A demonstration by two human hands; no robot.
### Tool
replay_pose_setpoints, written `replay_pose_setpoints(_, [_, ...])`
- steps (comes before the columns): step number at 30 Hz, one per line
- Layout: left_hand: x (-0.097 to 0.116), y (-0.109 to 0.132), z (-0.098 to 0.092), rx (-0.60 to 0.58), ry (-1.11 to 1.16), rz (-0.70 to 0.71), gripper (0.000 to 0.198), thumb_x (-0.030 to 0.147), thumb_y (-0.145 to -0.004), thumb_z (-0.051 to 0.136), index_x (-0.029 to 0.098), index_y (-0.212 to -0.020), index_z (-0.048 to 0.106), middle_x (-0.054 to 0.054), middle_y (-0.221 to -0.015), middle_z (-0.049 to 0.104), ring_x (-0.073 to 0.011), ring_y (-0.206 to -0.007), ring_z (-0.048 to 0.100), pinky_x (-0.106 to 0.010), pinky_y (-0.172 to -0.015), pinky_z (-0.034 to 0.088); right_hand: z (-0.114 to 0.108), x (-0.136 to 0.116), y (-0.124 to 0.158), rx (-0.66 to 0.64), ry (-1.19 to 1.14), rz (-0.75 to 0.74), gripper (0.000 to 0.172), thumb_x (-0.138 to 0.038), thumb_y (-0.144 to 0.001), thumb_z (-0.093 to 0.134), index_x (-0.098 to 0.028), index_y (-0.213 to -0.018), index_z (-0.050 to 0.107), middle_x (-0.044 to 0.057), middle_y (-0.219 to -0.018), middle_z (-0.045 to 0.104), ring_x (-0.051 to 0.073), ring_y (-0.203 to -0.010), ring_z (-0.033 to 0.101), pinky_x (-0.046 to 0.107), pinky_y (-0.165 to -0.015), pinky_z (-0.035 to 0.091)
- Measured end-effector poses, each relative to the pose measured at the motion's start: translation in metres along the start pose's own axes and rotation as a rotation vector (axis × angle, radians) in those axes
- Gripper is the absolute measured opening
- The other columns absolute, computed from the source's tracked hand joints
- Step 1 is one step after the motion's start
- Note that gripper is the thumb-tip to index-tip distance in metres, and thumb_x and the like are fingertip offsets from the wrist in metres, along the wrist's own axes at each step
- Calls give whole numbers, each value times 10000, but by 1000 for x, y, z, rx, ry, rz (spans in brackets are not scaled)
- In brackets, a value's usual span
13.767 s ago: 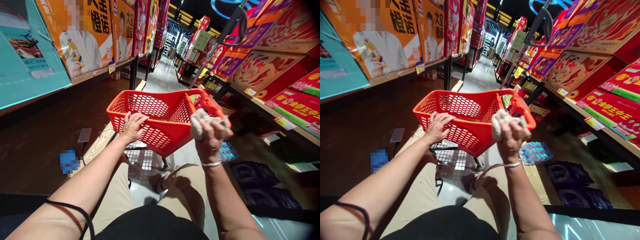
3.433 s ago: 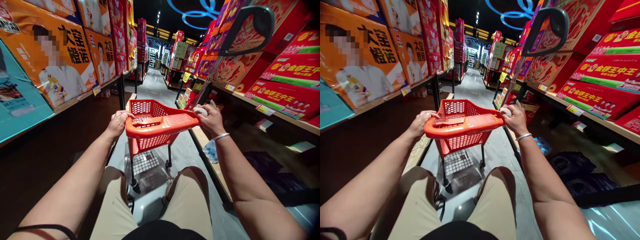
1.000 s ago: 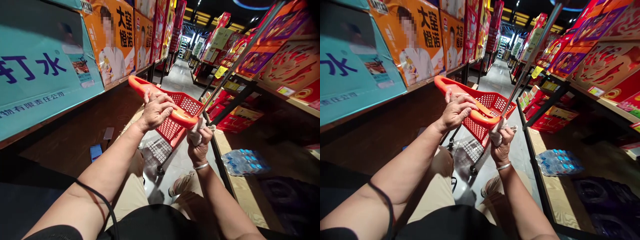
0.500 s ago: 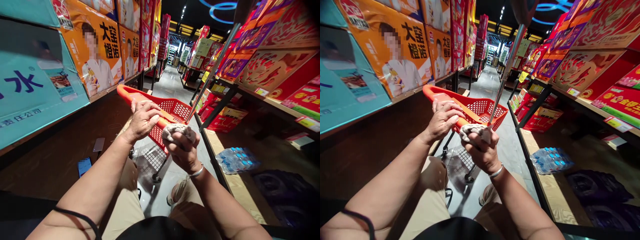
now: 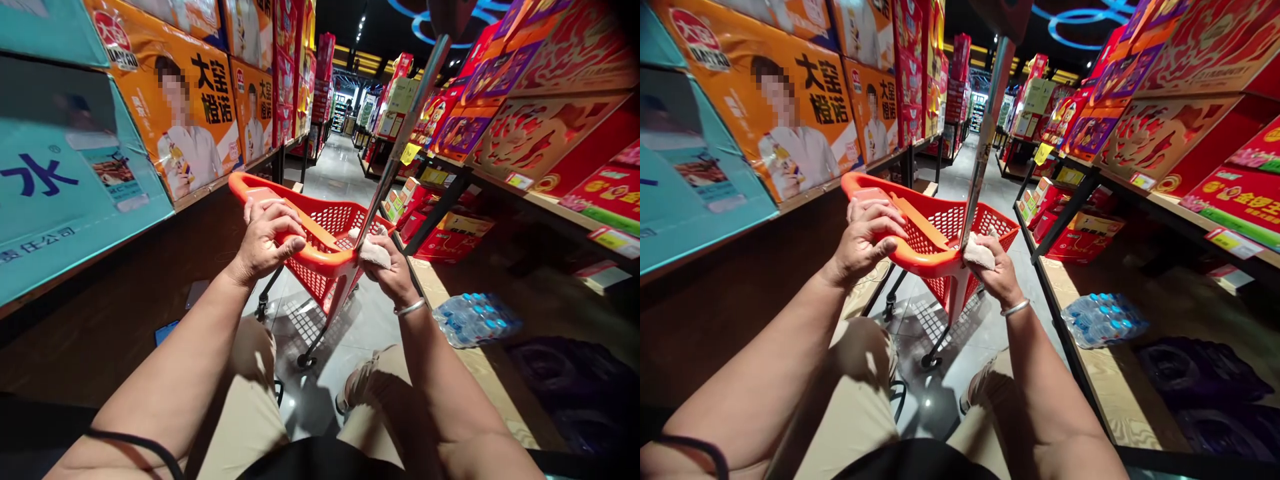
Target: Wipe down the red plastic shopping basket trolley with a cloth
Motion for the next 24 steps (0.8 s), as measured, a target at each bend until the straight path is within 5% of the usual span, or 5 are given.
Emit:
replay_pose_setpoints(5, [-14, -1, -4, 17, -73, -44, 398, 576, -913, 552, 255, -780, 745, -50, -1179, 686, -285, -1312, 471, -528, -1251, 159, -12, 3, -28, -71, 71, 74, 279, -351, -743, 711, -205, -978, 680, 22, -876, 652, 173, -811, 611, 299, -729, 519])
replay_pose_setpoints(10, [14, 12, -17, 241, -237, -129, 324, 473, -937, 558, 270, -1114, 738, -64, -1405, 571, -284, -1395, 395, -494, -1220, 275, 1, -4, -33, -173, 60, 104, 300, -385, -785, 674, -214, -1032, 681, 8, -854, 630, 146, -750, 581, 259, -654, 482])
replay_pose_setpoints(15, [49, 24, 12, 69, -253, -66, 414, 460, -1017, 419, 262, -1291, 657, -76, -1263, 661, -278, -1296, 497, -578, -1233, 194, 13, -8, -30, -202, 72, 110, 320, -456, -808, 677, -216, -1018, 659, -4, -827, 591, 132, -715, 545, 241, -623, 454])
replay_pose_setpoints(19, [43, 25, 19, 54, -310, -87, 280, 449, -939, 580, 281, -1071, 760, -71, -1364, 591, -323, -1358, 435, -593, -1221, 208, 17, -10, -31, -181, 113, 74, 303, -471, -808, 682, -215, -967, 645, 5, -847, 590, 150, -769, 559, 259, -667, 474])
replay_pose_setpoints(24, [17, 22, 4, 105, -306, -137, 193, 398, -901, 627, 272, -907, 774, -46, -1519, 434, -351, -1439, 323, -591, -1215, 244, 33, -17, -32, -135, 198, -16, 340, -513, -847, 656, -224, -1025, 659, 26, -917, 635, 187, -873, 593, 335, -821, 522])
Point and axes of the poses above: each hand's wrist, its own y-axis away from the middle knuckle, its own z-axis out of the palm, x = y × z, the point moved 6 cm from there along -y, towards the middle knuckle
